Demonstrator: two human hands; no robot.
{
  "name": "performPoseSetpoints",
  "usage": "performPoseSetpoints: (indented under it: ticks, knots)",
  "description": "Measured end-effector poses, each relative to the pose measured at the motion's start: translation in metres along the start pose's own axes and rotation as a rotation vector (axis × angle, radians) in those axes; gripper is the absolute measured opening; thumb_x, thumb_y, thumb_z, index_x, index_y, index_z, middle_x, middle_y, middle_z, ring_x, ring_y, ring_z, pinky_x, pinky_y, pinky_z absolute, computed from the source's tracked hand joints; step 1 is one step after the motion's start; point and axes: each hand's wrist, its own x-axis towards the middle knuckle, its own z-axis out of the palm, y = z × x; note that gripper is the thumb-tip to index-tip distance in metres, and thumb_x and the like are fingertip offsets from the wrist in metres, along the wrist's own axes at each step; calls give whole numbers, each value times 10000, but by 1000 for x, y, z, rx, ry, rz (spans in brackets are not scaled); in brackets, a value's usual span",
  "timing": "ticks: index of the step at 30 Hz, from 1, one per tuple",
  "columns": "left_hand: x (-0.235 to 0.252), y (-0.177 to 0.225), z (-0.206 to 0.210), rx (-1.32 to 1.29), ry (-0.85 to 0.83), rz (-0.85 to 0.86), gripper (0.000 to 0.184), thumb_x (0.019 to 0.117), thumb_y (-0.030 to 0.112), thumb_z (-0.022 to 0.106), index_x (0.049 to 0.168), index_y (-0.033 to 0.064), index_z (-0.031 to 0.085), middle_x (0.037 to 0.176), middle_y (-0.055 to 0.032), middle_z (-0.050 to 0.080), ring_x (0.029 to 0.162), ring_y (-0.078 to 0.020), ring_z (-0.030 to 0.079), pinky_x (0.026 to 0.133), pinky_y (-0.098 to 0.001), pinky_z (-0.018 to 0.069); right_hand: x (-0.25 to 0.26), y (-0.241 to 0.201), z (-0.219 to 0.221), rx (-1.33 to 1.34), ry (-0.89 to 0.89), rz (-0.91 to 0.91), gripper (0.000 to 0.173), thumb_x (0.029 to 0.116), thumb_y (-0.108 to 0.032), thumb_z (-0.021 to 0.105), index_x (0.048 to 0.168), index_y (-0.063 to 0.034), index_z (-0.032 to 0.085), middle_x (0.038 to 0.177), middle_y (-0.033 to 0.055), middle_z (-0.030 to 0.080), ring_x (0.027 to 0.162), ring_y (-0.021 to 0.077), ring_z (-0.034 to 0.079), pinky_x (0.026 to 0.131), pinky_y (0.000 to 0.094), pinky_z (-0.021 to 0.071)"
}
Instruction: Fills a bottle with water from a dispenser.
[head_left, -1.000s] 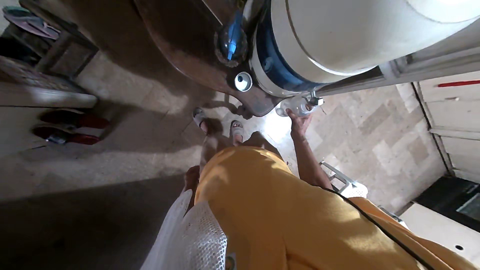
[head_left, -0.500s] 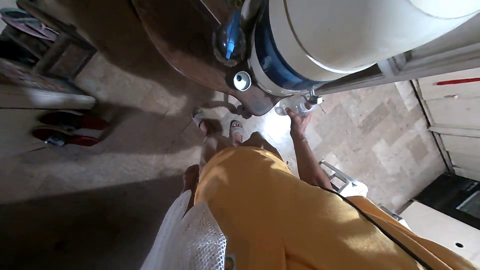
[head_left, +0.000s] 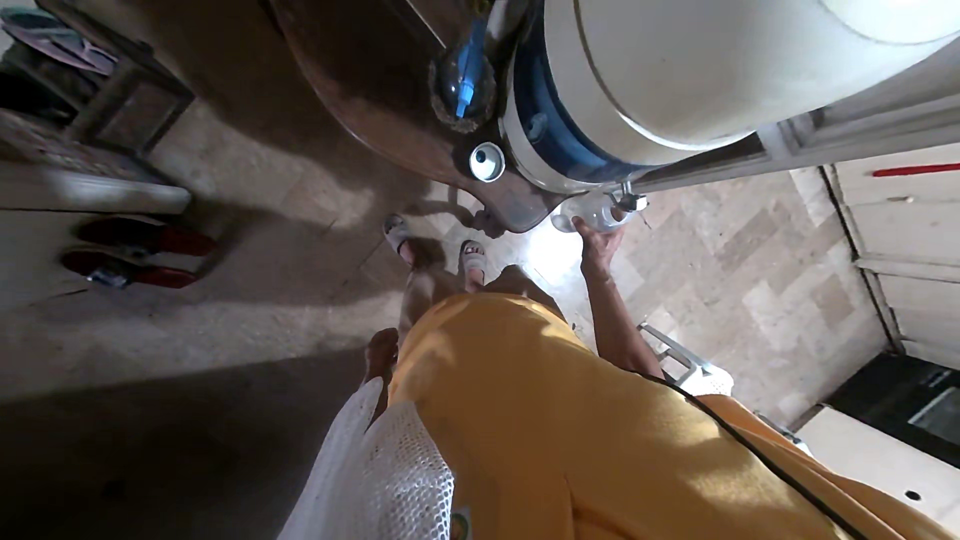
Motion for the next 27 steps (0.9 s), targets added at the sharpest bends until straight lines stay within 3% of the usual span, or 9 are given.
performPoseSetpoints:
  ticks: [5, 8, 18, 24, 27]
  knots:
    - [-2, 4, 3, -73, 27, -14, 280, 1054, 137, 562, 1305, 24, 615, 1159, -136, 661, 867, -125, 597, 776, -324, 516, 1, -1, 0, 6, -2, -6, 1012, 579, -53, 933, 1424, 29, 383, 1323, 204, 589, 1209, 262, 619, 1005, 425, 564]
    - [-4, 7, 3, -74, 16, -11, 296, 1058, 148, 565, 1317, 13, 607, 1214, -164, 657, 952, -164, 623, 849, -363, 528, 0, -1, -1, -4, -3, -7, 1011, 581, -51, 934, 1424, 28, 380, 1327, 205, 581, 1218, 260, 610, 1012, 420, 557]
    - [-8, 16, 3, -25, 0, -1, 305, 1065, 134, 545, 1336, 1, 591, 1235, -177, 645, 969, -162, 618, 867, -352, 521, 1, -1, -1, 2, -10, -21, 1008, 582, -55, 934, 1424, 30, 386, 1318, 200, 595, 1208, 261, 623, 1009, 431, 564]
    - [-5, 13, 3, -27, 0, 23, 299, 1055, 147, 563, 1318, 10, 601, 1144, -137, 666, 846, -95, 598, 783, -295, 523, 1, -1, -2, -23, -18, -16, 1006, 588, -71, 938, 1426, 20, 388, 1318, 191, 600, 1218, 250, 619, 1017, 422, 561]
    - [-4, 13, 2, -14, -5, 34, 314, 1056, 152, 569, 1326, -5, 602, 1202, -178, 666, 952, -157, 632, 869, -347, 529, 1, 1, -2, -30, -14, -19, 1034, 581, -89, 946, 1439, 19, 378, 1327, 192, 599, 1223, 249, 618, 1018, 420, 560]
